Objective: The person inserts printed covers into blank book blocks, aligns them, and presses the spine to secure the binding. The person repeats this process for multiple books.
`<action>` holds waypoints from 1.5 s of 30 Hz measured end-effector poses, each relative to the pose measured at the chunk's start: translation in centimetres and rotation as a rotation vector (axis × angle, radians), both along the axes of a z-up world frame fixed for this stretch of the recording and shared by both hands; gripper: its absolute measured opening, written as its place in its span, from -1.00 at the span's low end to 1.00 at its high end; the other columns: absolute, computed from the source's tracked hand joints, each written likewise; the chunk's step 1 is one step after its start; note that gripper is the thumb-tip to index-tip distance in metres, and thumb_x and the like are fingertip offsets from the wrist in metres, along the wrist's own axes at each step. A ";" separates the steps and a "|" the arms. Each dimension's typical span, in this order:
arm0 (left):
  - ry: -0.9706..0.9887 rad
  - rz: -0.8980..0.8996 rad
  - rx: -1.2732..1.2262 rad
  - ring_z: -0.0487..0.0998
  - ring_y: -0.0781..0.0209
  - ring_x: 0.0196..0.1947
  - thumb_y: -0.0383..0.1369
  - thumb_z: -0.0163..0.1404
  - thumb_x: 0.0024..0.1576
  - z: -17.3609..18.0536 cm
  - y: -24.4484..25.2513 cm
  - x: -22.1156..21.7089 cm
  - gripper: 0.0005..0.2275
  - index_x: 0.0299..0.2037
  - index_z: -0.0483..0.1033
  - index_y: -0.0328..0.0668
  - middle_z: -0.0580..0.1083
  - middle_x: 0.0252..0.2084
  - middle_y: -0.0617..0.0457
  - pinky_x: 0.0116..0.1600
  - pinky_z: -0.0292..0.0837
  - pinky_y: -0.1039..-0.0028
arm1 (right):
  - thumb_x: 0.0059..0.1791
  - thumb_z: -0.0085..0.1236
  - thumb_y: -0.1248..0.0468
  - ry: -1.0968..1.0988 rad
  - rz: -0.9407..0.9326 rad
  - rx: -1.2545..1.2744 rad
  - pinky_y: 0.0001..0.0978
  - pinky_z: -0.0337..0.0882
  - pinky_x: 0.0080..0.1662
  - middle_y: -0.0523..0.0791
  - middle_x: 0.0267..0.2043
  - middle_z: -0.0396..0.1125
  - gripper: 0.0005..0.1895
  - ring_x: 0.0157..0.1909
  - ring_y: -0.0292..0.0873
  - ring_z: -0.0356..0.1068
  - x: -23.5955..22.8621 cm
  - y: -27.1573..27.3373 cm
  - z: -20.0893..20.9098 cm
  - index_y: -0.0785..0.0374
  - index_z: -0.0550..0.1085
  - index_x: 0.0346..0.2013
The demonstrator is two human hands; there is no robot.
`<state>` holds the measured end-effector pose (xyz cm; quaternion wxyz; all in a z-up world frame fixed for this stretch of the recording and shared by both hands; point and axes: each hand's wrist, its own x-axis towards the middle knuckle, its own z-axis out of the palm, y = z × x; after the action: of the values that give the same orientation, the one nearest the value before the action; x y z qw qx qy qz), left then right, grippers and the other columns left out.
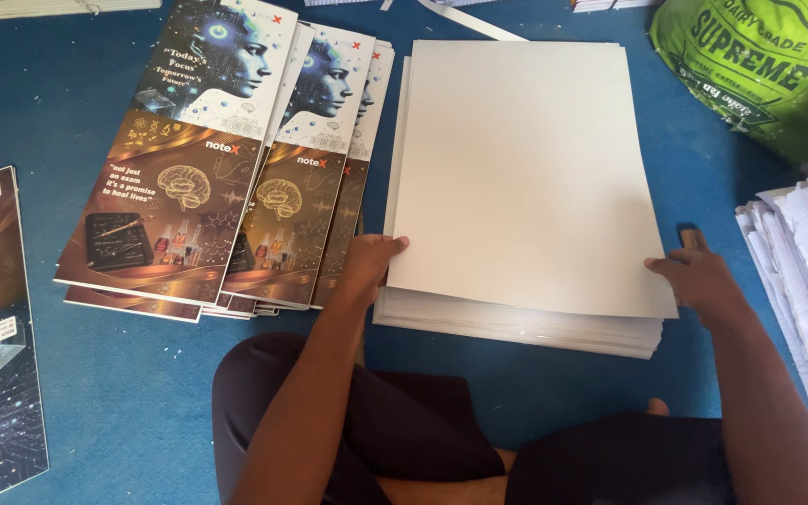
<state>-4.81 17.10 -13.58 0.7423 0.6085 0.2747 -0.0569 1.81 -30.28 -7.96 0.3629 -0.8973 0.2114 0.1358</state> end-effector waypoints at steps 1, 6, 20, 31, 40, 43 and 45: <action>-0.019 -0.003 -0.011 0.53 0.20 -0.50 -0.38 0.17 0.09 0.0 0.0 -0.1 -0.77 -0.22 0.54 -0.50 0.55 -0.41 -0.11 -0.42 0.44 0.42 | -0.04 0.30 0.09 -0.005 0.014 -0.027 -0.02 0.48 0.04 0.33 0.10 0.41 -0.28 0.08 0.24 0.48 0.1 -0.1 -0.1 0.47 0.38 0.30; -0.127 -0.033 0.176 0.45 0.26 -0.47 -0.31 0.13 0.19 0.6 -0.3 -0.6 -0.74 -0.20 0.59 -0.49 0.51 -0.39 -0.07 -0.39 0.37 0.46 | -0.03 0.32 0.21 -0.121 0.095 0.017 -0.05 0.48 0.02 0.04 0.51 0.06 -0.51 0.08 0.15 0.44 0.7 -1.0 -0.6 0.55 0.53 0.06; -0.175 -0.155 0.182 0.60 0.36 -0.34 -0.51 0.08 0.08 3.0 -2.4 0.4 -0.49 0.29 0.31 -0.30 0.60 -0.27 0.02 -0.29 0.53 0.53 | 0.01 0.22 0.30 -0.055 0.021 -0.016 0.06 0.52 -0.32 0.09 0.00 0.48 -0.31 -0.18 0.09 0.49 -1.2 0.2 6.1 0.14 0.33 0.46; -0.199 -0.273 0.431 0.51 0.34 -0.52 -0.50 0.15 0.05 2.2 -4.2 1.8 -0.51 0.24 0.43 -0.32 0.56 -0.41 -0.01 -0.41 0.40 0.52 | 0.19 0.06 0.35 -0.389 0.162 0.611 -0.11 0.30 -0.29 0.13 -0.08 0.42 -0.64 -0.24 0.01 0.36 -1.1 -1.3 7.6 0.47 0.45 0.26; -0.156 -0.330 0.613 0.56 0.25 -0.49 -0.44 0.16 0.04 2.8 -5.7 1.6 -0.46 0.29 0.38 -0.30 0.55 -0.42 -0.04 -0.33 0.49 0.46 | 0.07 0.19 0.27 -0.670 0.446 0.448 -0.05 0.23 0.38 0.15 0.41 0.22 -0.61 0.48 0.04 0.18 -3.7 7.6 11.4 0.38 0.32 0.12; -0.202 -0.363 0.709 0.58 0.23 -0.44 -0.42 0.17 0.06 2.8 -6.0 1.9 -0.45 0.30 0.37 -0.33 0.57 -0.38 -0.07 -0.26 0.53 0.43 | -0.01 0.28 0.15 -0.619 0.451 0.214 0.03 0.15 0.36 0.19 0.49 0.11 -0.44 0.50 0.12 0.10 -4.3 10.2 12.0 0.37 0.31 0.15; -0.150 -0.389 0.706 0.61 0.15 -0.42 -0.41 0.15 0.07 2.7 -6.3 1.9 -0.45 0.32 0.35 -0.32 0.57 -0.34 -0.10 -0.23 0.56 0.38 | -0.10 0.33 0.06 -0.572 0.459 0.138 0.01 0.19 0.34 0.18 0.48 0.15 -0.34 0.47 0.12 0.16 -4.6 11.7 12.1 0.33 0.31 0.16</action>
<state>-2.91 10.85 -10.92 0.4811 0.8690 0.1025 -0.0539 -2.77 -18.58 4.15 0.4270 -0.8965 -0.1146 -0.0286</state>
